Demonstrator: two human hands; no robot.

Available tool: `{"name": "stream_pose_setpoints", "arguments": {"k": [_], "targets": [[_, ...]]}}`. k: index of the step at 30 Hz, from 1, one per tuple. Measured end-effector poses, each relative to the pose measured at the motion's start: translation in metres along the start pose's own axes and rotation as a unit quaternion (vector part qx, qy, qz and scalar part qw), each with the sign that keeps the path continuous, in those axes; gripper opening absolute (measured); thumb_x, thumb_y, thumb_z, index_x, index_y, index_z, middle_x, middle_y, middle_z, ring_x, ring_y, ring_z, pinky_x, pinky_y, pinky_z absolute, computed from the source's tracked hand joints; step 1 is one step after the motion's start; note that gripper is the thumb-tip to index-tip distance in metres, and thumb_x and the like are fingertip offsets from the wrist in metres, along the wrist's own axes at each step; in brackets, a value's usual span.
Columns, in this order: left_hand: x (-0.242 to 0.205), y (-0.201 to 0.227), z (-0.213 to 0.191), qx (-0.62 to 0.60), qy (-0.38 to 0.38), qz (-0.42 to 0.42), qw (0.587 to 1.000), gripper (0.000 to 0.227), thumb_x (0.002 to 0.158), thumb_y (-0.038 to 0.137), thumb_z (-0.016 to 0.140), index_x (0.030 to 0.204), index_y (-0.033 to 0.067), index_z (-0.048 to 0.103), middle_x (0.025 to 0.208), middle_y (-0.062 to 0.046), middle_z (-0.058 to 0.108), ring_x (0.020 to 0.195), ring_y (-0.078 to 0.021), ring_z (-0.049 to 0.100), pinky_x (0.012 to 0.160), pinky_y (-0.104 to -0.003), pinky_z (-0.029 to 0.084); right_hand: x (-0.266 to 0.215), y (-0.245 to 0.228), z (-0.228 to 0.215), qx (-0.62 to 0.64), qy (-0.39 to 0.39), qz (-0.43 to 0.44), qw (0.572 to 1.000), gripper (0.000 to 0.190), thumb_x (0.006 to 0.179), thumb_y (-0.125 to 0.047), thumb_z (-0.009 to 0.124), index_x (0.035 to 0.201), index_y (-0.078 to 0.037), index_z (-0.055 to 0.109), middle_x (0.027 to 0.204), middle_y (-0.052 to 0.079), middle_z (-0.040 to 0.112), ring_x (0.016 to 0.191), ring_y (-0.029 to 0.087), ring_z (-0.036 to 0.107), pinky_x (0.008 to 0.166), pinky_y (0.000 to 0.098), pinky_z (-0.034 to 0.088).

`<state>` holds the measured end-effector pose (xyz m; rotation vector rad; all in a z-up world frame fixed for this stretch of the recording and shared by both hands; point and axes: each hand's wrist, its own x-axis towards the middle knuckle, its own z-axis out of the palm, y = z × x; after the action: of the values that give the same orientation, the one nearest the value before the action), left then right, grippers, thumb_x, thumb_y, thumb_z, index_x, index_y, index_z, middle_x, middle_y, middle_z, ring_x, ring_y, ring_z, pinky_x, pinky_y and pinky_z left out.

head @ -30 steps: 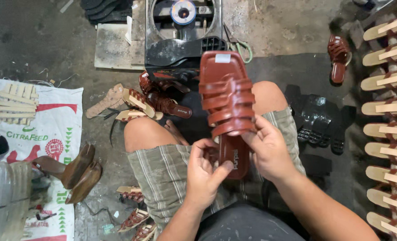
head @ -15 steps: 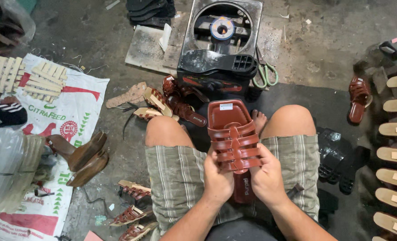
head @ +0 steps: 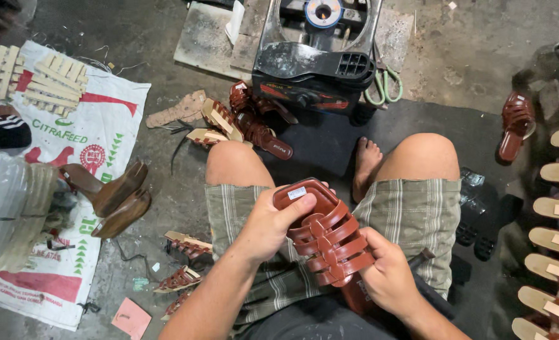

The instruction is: The person assembles brown sandals by heating black rubber soles on a gas stove, then pressing them onto the sandal bases. They trim excess rubber with scissors and use a tool to smooth the edges, repeating the process for multiple sandals.

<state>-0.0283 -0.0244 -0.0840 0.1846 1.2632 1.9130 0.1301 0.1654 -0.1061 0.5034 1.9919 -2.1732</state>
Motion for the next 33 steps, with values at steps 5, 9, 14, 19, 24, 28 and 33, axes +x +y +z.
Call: {"name": "stream_pose_setpoints", "arguments": {"k": [5, 9, 14, 19, 24, 28, 33], "targets": [[0.007, 0.021, -0.019, -0.071, -0.003, 0.033, 0.997, 0.034, 0.108, 0.024, 0.064, 0.126, -0.0042, 0.067, 0.112, -0.009, 0.072, 0.099, -0.0168, 0.069, 0.089, -0.035, 0.056, -0.002, -0.015, -0.008, -0.097, -0.067, -0.014, 0.993, 0.038, 0.093, -0.013, 0.065, 0.128, 0.0, 0.057, 0.103, 0.008, 0.073, 0.089, 0.011, 0.068, 0.078, 0.0274, 0.057], [0.038, 0.046, -0.048, -0.111, 0.069, 0.064, 0.989, 0.043, 0.103, 0.031, 0.057, 0.135, 0.0022, 0.06, 0.121, -0.01, 0.069, 0.11, -0.0181, 0.068, 0.096, -0.035, 0.054, 0.004, -0.026, -0.01, 0.091, -0.053, 0.167, 0.98, 0.042, 0.096, -0.025, 0.058, 0.133, -0.005, 0.056, 0.095, 0.01, 0.072, 0.066, 0.019, 0.073, 0.062, 0.0316, 0.059], [0.09, 0.046, -0.064, -0.068, 0.204, 0.135, 0.967, 0.044, 0.099, 0.037, 0.052, 0.138, 0.0172, 0.048, 0.131, 0.005, 0.062, 0.114, -0.0155, 0.066, 0.093, -0.033, 0.052, 0.13, -0.036, -0.035, 0.151, 0.053, 0.086, 0.983, 0.04, 0.1, -0.033, 0.053, 0.129, -0.006, 0.056, 0.093, 0.008, 0.066, 0.064, 0.017, 0.065, 0.058, 0.0313, 0.056], [0.102, 0.027, -0.049, 0.193, 0.244, 0.142, 0.94, 0.046, 0.096, 0.028, 0.071, 0.135, 0.0064, 0.06, 0.106, -0.01, 0.068, 0.09, -0.0153, 0.064, 0.081, -0.029, 0.055, 0.342, -0.047, -0.057, 0.214, 0.092, 0.029, 0.972, 0.03, 0.105, -0.035, 0.056, 0.107, -0.005, 0.062, 0.092, 0.006, 0.068, 0.076, 0.019, 0.067, 0.067, 0.0353, 0.059], [0.106, 0.031, -0.044, 0.267, 0.267, 0.167, 0.911, 0.038, 0.09, 0.022, 0.075, 0.122, 0.0053, 0.066, 0.112, -0.004, 0.067, 0.089, -0.012, 0.067, 0.075, -0.027, 0.057, 0.464, -0.033, -0.053, 0.217, 0.125, 0.044, 0.967, 0.033, 0.102, -0.038, 0.057, 0.109, -0.006, 0.063, 0.094, 0.006, 0.069, 0.075, 0.022, 0.07, 0.07, 0.0403, 0.062], [0.109, 0.033, -0.048, 0.27, 0.272, 0.147, 0.912, 0.037, 0.09, 0.023, 0.075, 0.121, 0.0049, 0.067, 0.109, -0.006, 0.069, 0.088, -0.0119, 0.067, 0.076, -0.027, 0.057, 0.468, -0.026, -0.047, 0.204, 0.156, 0.065, 0.964, 0.032, 0.102, -0.038, 0.057, 0.112, -0.008, 0.062, 0.094, 0.005, 0.068, 0.073, 0.02, 0.069, 0.068, 0.0389, 0.063], [0.12, 0.033, -0.056, 0.161, 0.24, 0.181, 0.94, 0.059, 0.089, 0.021, 0.077, 0.139, 0.0045, 0.05, 0.132, -0.01, 0.06, 0.103, -0.0146, 0.065, 0.086, -0.03, 0.057, 0.345, -0.056, -0.032, 0.071, 0.167, 0.013, 0.983, 0.035, 0.102, -0.038, 0.059, 0.111, -0.005, 0.052, 0.09, 0.007, 0.067, 0.066, 0.017, 0.067, 0.055, 0.0364, 0.059]]}}
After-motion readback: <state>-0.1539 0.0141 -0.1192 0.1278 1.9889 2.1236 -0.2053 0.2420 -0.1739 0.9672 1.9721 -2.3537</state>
